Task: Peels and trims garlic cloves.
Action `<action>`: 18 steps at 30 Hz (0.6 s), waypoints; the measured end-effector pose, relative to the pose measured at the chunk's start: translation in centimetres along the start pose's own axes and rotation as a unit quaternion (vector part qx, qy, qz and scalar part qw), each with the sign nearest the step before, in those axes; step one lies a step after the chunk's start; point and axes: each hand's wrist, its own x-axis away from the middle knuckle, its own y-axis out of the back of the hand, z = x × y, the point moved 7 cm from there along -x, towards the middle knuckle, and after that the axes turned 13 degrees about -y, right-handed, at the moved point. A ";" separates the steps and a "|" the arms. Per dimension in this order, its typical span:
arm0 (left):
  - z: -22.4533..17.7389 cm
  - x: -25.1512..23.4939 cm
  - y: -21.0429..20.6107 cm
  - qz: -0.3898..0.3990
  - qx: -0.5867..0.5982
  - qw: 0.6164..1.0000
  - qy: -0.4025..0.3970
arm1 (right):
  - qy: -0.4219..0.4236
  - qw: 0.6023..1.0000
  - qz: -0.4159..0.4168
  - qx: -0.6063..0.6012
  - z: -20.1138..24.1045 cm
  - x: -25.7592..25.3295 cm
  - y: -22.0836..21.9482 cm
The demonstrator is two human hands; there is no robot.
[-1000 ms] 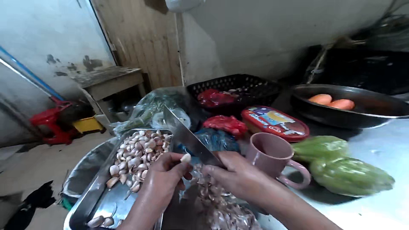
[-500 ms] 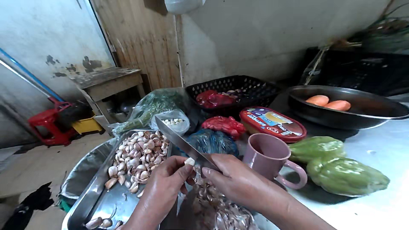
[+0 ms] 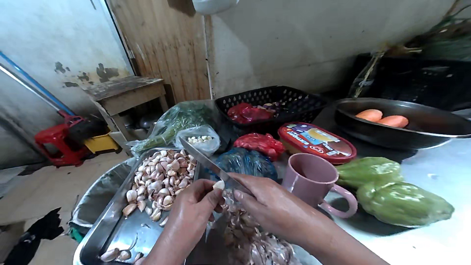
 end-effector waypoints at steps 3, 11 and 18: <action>0.0 0.1 -0.4 0.008 0.009 1.000 -0.010 | -0.007 1.000 0.018 0.007 0.1 0.0 -0.2; -0.3 0.2 -0.7 0.022 -0.055 0.998 -0.018 | -0.011 1.000 0.012 0.025 0.3 -0.1 -0.3; -0.3 0.0 -0.4 0.038 -0.081 0.996 -0.015 | -0.035 0.999 0.032 0.011 -0.1 -0.2 -0.3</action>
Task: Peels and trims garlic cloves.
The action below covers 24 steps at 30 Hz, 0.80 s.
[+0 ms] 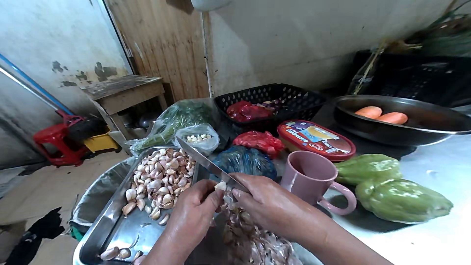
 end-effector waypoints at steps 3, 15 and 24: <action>0.2 -0.1 0.3 -0.003 0.022 1.000 0.010 | 0.026 1.000 -0.001 0.004 0.3 0.2 0.0; -0.1 0.2 -0.3 0.014 -0.026 0.999 -0.017 | 0.012 1.000 -0.009 0.014 0.4 0.1 -0.4; -1.4 0.4 -0.3 0.014 -0.226 0.962 -0.154 | 0.009 1.000 -0.010 0.028 0.6 0.3 -0.2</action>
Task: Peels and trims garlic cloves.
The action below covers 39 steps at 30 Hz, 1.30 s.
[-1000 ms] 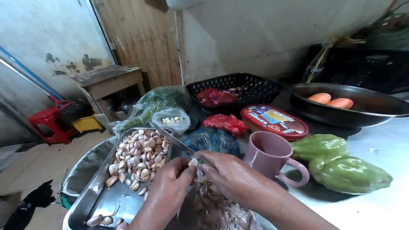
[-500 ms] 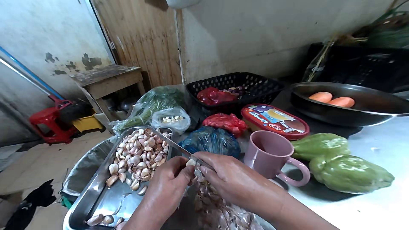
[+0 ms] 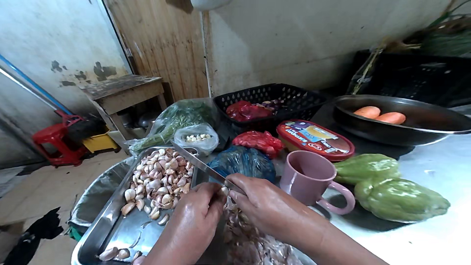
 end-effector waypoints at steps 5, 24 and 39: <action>1.1 -0.1 0.7 -0.060 0.024 0.997 0.030 | -0.034 0.997 -0.007 -0.067 -0.7 -0.2 0.5; 3.5 0.0 0.0 -0.079 0.308 0.923 0.218 | -0.063 0.968 -0.036 -0.240 -2.3 -0.7 1.7; 2.9 0.0 -0.7 -0.030 0.327 0.925 0.191 | -0.039 0.996 0.040 -0.069 -1.2 -0.5 0.3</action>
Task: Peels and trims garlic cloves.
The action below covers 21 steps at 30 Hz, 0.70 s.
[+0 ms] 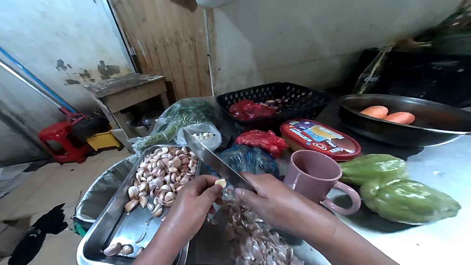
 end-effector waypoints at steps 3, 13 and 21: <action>0.0 0.1 -0.2 0.021 0.002 1.000 -0.005 | 0.016 0.999 -0.007 0.029 0.3 0.1 -0.2; -1.3 0.3 -0.3 0.036 -0.149 0.985 -0.080 | 0.045 0.994 -0.047 0.088 0.9 0.3 -0.4; -1.5 0.6 -0.3 -0.011 -0.280 0.942 -0.188 | 0.007 0.996 -0.053 0.072 0.6 0.2 -0.2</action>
